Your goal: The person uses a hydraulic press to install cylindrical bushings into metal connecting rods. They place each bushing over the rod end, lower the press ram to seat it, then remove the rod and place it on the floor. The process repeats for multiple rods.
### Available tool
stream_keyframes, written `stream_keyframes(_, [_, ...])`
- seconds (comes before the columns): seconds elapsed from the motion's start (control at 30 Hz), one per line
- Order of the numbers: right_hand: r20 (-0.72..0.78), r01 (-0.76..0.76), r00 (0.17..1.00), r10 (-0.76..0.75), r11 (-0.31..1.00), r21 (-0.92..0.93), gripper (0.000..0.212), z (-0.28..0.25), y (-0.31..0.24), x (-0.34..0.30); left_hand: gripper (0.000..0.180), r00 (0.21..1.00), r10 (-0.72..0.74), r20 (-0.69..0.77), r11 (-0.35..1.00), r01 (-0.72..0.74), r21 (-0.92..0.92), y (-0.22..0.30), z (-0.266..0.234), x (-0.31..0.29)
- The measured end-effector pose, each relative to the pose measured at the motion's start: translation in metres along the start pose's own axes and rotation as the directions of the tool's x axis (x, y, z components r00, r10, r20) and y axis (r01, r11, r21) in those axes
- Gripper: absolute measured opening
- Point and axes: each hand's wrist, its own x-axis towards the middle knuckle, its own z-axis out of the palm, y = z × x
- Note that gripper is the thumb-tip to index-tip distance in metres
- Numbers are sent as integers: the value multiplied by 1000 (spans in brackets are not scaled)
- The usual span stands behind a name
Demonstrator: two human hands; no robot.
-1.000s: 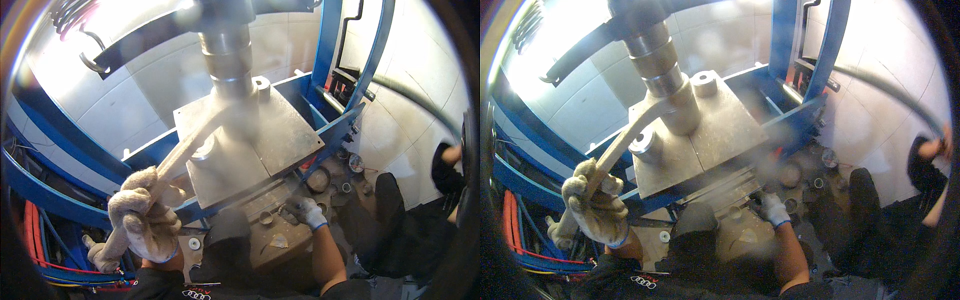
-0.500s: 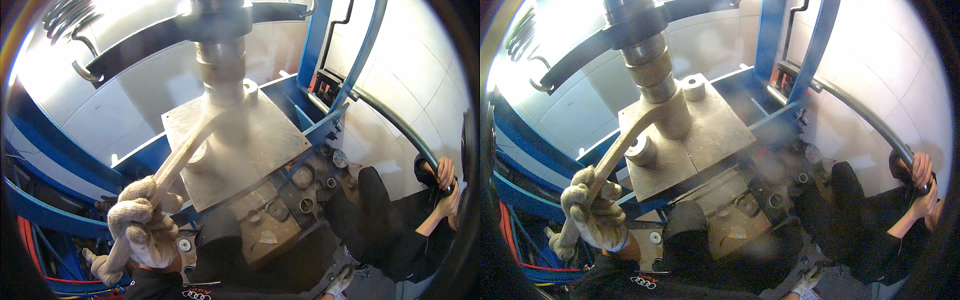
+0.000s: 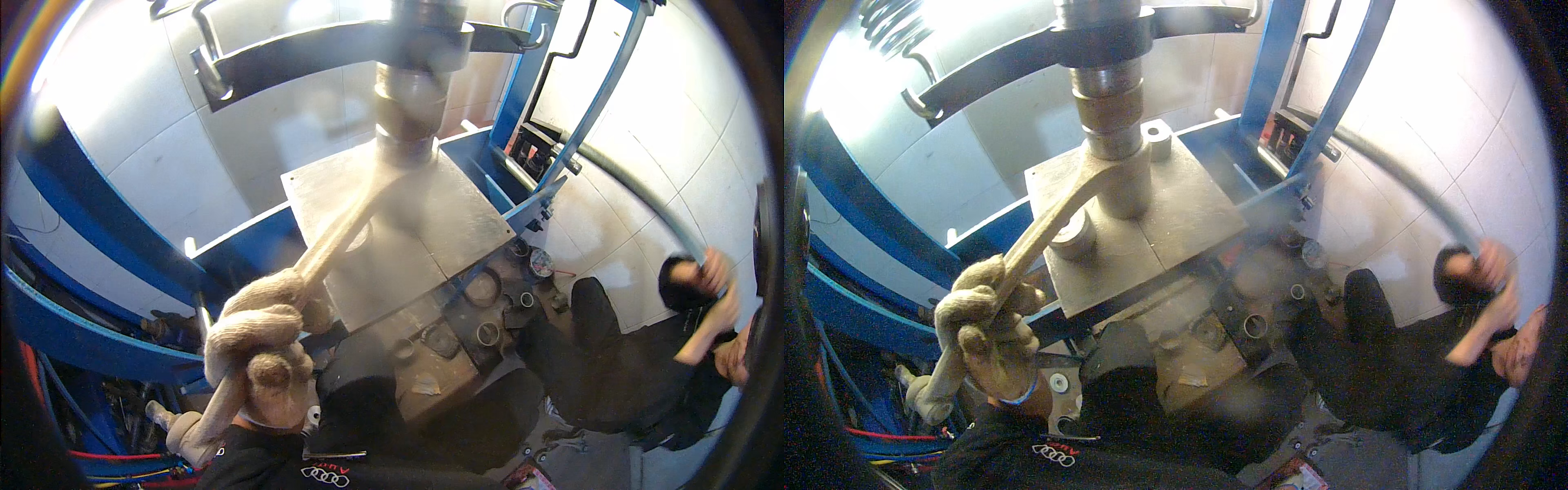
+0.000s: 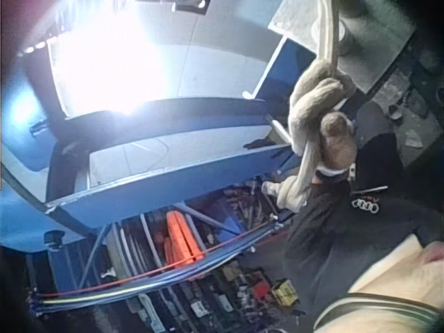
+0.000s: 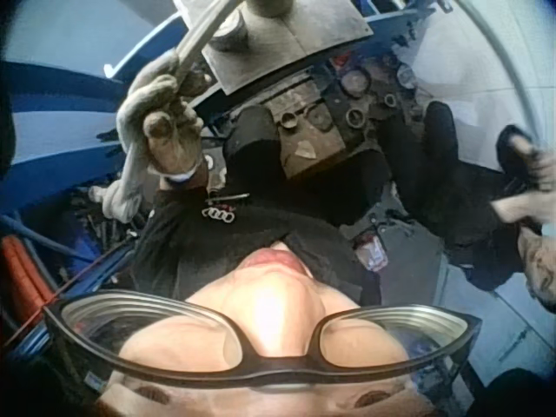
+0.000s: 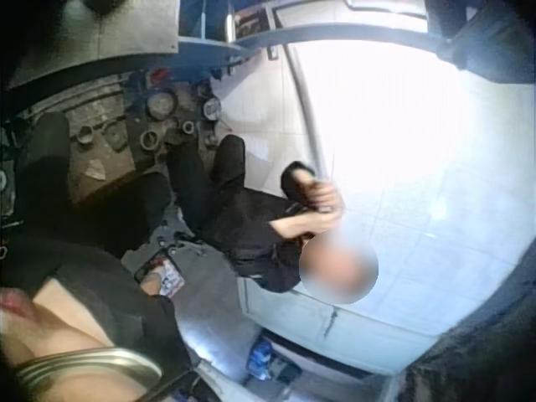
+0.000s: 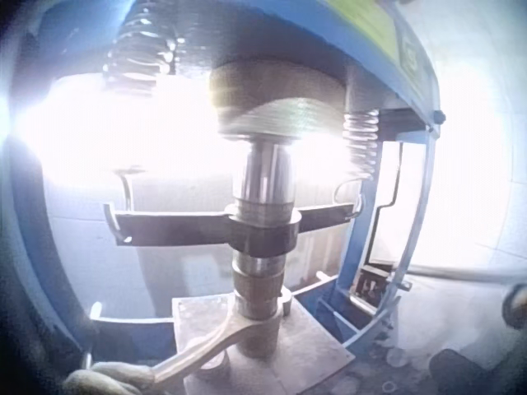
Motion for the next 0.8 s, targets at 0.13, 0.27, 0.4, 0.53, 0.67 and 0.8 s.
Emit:
stream_keyframes(0.13, [7,11,1000,-10,1000,-18,40,-5,11,-1,45,990,125,60,973,-134,186,3,6,4])
stream_keyframes(0.27, [1,1,1000,-1,1000,-31,40,-12,17,-6,45,994,106,-12,979,-102,175,5,18,6])
stream_keyframes(0.4, [-7,-1,1000,0,999,-44,39,-14,23,-8,44,997,57,-42,994,-53,91,11,20,4])
stream_keyframes(0.53, [-28,7,1000,-8,998,-57,39,-15,33,-6,43,998,63,0,996,-62,59,11,12,5])
stream_keyframes(0.67, [-117,77,989,-86,994,-79,39,-32,26,-6,46,989,142,45,988,-144,57,3,11,8])
stream_keyframes(0.8, [-250,278,943,-221,933,227,43,-65,-30,-12,46,996,89,5,996,-89,25,5,12,6])
